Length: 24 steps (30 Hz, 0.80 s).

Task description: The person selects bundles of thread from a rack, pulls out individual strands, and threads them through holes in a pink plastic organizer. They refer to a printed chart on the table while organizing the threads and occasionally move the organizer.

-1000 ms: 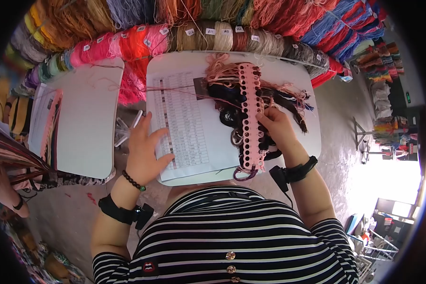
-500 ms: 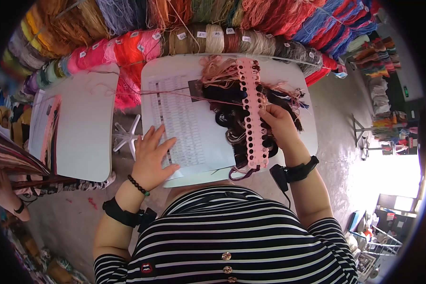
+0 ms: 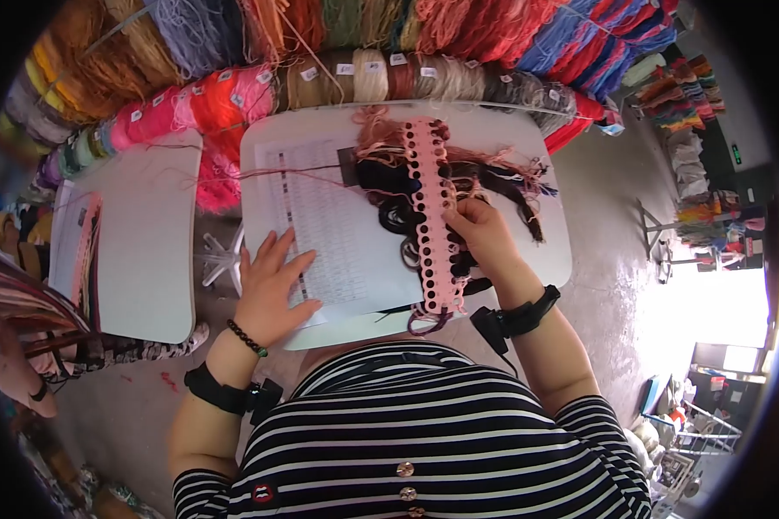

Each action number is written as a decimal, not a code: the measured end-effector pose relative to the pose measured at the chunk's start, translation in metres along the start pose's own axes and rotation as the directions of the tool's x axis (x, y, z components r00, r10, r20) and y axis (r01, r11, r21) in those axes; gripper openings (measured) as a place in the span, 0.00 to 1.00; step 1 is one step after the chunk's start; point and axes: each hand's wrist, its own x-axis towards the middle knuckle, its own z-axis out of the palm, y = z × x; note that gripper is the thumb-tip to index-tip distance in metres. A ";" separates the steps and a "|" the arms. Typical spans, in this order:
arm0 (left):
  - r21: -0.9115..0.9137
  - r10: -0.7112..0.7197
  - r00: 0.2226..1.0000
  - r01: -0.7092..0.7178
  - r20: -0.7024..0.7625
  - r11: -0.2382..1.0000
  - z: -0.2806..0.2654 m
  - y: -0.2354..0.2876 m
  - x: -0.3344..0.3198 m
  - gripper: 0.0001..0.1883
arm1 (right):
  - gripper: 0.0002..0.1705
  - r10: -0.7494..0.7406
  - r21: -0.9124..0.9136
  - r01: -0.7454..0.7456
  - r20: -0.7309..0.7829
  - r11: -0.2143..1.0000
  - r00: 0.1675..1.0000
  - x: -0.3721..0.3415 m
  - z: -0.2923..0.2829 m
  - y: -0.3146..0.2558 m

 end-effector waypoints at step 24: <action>-0.045 -0.033 0.999 0.033 0.013 0.998 -0.002 0.004 0.000 0.35 | 0.14 0.002 -0.037 -0.004 -0.063 0.999 0.998 0.001 0.007 0.006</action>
